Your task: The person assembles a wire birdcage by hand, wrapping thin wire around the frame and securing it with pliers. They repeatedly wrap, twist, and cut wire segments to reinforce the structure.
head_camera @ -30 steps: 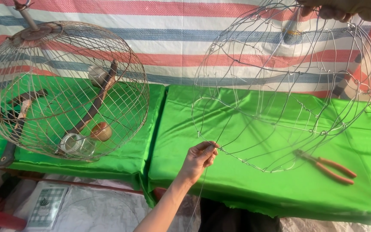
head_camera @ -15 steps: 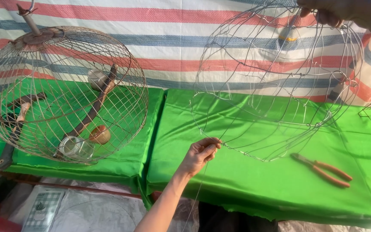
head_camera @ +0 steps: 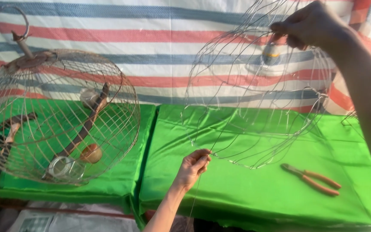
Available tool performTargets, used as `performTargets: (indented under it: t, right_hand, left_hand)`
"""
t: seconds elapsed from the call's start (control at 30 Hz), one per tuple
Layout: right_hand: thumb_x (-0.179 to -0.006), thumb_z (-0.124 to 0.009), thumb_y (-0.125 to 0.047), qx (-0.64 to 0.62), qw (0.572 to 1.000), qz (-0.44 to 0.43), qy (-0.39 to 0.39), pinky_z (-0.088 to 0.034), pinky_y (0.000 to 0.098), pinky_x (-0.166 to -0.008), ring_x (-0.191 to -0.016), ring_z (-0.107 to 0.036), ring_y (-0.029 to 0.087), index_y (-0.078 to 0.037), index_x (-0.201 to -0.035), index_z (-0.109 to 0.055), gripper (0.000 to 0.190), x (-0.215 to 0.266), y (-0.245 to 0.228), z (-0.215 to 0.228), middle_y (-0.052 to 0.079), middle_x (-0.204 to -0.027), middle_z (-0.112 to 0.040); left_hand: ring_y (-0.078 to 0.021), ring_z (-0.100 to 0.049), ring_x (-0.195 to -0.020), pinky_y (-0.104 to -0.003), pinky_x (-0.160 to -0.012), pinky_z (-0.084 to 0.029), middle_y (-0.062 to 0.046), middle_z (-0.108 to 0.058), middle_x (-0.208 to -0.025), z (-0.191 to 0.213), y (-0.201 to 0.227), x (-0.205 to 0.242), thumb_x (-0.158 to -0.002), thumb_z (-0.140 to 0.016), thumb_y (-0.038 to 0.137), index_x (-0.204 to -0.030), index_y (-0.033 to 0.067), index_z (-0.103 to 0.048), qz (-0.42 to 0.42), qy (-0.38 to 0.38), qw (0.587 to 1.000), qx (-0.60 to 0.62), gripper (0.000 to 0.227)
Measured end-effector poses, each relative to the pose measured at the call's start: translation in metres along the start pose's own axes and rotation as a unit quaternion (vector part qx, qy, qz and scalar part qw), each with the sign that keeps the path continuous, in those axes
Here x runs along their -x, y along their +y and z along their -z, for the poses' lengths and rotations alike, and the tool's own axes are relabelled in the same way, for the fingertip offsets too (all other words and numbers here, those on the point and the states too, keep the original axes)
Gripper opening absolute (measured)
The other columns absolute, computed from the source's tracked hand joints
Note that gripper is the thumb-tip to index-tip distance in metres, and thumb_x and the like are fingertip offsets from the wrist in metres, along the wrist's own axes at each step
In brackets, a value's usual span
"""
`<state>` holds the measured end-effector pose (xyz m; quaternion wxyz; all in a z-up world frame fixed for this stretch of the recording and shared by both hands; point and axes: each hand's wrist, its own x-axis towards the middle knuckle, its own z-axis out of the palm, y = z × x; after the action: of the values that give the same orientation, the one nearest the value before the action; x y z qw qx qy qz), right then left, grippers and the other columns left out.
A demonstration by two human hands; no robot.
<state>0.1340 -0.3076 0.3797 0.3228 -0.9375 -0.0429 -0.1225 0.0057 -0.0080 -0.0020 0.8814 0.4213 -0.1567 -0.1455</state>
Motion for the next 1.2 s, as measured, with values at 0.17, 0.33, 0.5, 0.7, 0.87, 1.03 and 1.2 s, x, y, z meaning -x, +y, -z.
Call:
performTargets:
  t: [0.17, 0.33, 0.5, 0.7, 0.87, 1.03, 1.2]
  right_hand:
    - [-0.101, -0.079, -0.039, 0.01, 1.0, -0.007, -0.008, -0.049, 0.0268, -0.061, -0.048, -0.047, 0.009, -0.014, -0.098, -0.08, 0.025, 0.003, -0.003, -0.003, 0.006, -0.06, -0.064]
    - [-0.105, -0.076, -0.03, -0.013, 1.0, 0.001, -0.011, -0.053, 0.0272, -0.06, -0.054, -0.057, 0.012, -0.009, -0.103, -0.078, 0.021, 0.007, -0.002, -0.001, 0.01, -0.073, -0.071]
    - [-0.116, -0.067, -0.033, -0.037, 0.997, 0.045, -0.044, -0.044, 0.0236, -0.054, -0.057, -0.053, 0.01, -0.008, -0.104, -0.075, 0.029, -0.015, 0.028, -0.012, 0.008, -0.082, -0.072]
    - [-0.114, -0.072, -0.031, -0.029, 0.995, 0.095, 0.018, -0.041, 0.0204, -0.045, -0.051, -0.052, 0.005, -0.011, -0.098, -0.076, 0.026, 0.007, 0.017, -0.022, 0.004, -0.081, -0.072]
    - [-0.105, -0.071, -0.028, -0.058, 0.998, -0.008, -0.003, -0.053, 0.025, -0.055, -0.055, -0.058, 0.01, -0.008, -0.105, -0.077, 0.021, 0.012, 0.017, -0.033, 0.004, -0.085, -0.076]
    - [-0.103, -0.074, -0.03, -0.074, 0.997, -0.024, 0.003, -0.056, 0.0238, -0.056, -0.054, -0.063, 0.009, -0.008, -0.096, -0.077, 0.023, 0.001, 0.025, -0.05, 0.004, -0.078, -0.075]
    - [-0.105, -0.071, -0.031, -0.066, 0.994, -0.091, -0.008, -0.057, 0.0193, -0.054, -0.051, -0.064, 0.008, -0.008, -0.095, -0.077, 0.026, 0.004, 0.003, -0.063, 0.005, -0.079, -0.079]
  left_hand:
    - [-0.0098, -0.06, -0.072, -0.019, -0.061, -0.052, -0.008, -0.073, -0.094, 0.004, -0.003, 0.004, -0.097, -0.065, -0.001, -0.115, 0.0031, -0.073, 0.012, 0.027, 0.999, 0.028, 0.02]
    - [-0.0086, -0.053, -0.067, -0.019, -0.057, -0.044, -0.007, -0.073, -0.091, -0.005, -0.001, 0.001, -0.099, -0.062, 0.0, -0.116, 0.0056, -0.073, 0.002, 0.035, 0.999, 0.003, 0.021]
    - [-0.0089, -0.047, -0.063, -0.02, -0.053, -0.038, -0.009, -0.072, -0.09, 0.001, -0.016, -0.006, -0.1, -0.06, 0.002, -0.121, 0.0082, -0.072, -0.009, 0.057, 0.998, 0.002, 0.024]
    - [-0.0094, -0.047, -0.064, -0.021, -0.054, -0.039, -0.009, -0.072, -0.09, 0.012, -0.021, -0.013, -0.1, -0.057, -0.003, -0.123, 0.0102, -0.071, 0.026, 0.056, 0.998, 0.012, 0.03]
    - [-0.0134, -0.049, -0.066, -0.024, -0.055, -0.043, -0.014, -0.069, -0.092, 0.017, -0.027, -0.005, -0.097, -0.056, -0.009, -0.123, 0.0075, -0.072, 0.121, 0.122, 0.985, 0.016, 0.034]
    - [-0.0138, -0.053, -0.067, -0.024, -0.056, -0.047, -0.016, -0.068, -0.097, 0.026, -0.027, 0.014, -0.097, -0.059, -0.009, -0.116, -0.0024, -0.073, 0.145, 0.184, 0.972, 0.02, 0.025]
    - [-0.017, -0.054, -0.072, -0.028, -0.069, -0.048, -0.012, -0.062, -0.088, 0.042, -0.021, 0.041, -0.1, -0.056, -0.001, -0.105, -0.0033, -0.067, 0.161, 0.152, 0.975, -0.029, 0.013]
